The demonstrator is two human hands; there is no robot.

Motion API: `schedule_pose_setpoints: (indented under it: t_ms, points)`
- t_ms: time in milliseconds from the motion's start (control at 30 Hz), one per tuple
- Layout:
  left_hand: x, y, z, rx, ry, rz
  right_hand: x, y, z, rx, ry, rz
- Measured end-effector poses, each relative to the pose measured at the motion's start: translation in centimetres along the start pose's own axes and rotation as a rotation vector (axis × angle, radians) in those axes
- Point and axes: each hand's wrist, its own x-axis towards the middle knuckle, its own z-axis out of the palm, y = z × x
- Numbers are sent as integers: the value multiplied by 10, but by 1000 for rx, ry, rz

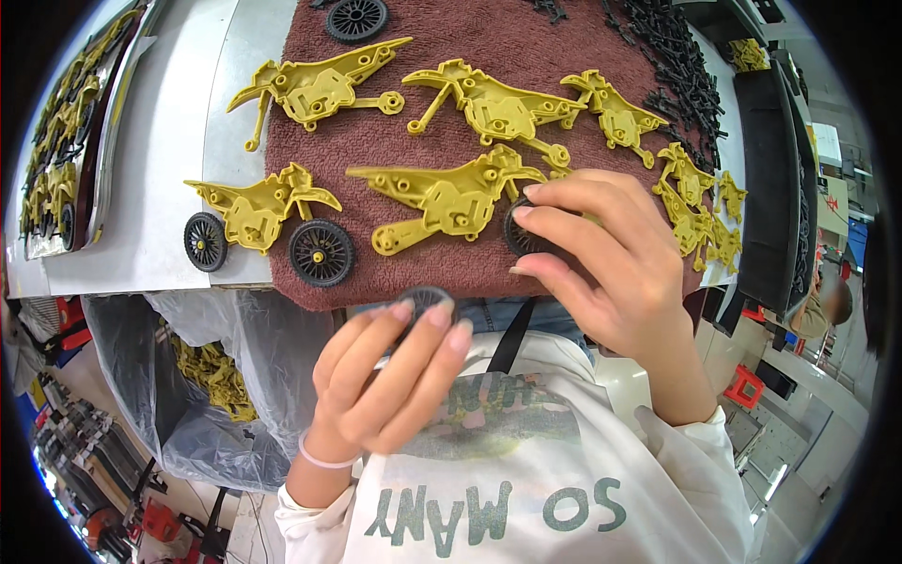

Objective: The person assembles toy motorcycles by attaching wheels and black plastic parts to motorcycle frame halves, pressing matching frame halves together by hand, and placing the assembled motorcycles onto a tray.

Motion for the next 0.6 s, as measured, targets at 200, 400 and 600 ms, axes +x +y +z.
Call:
schedule_pose_setpoints:
  t_ms: [200, 400, 600]
  points:
    - [-8, -5, 22, 100, -15, 5, -7, -2, 8, 28, 44, 42]
    - [-1, 1, 17, 174, -77, 3, -9, -1, 8, 45, 55, 67]
    - [17, 0, 0, -37, 77, -200, -7, -1, 6, 60, 49, 54]
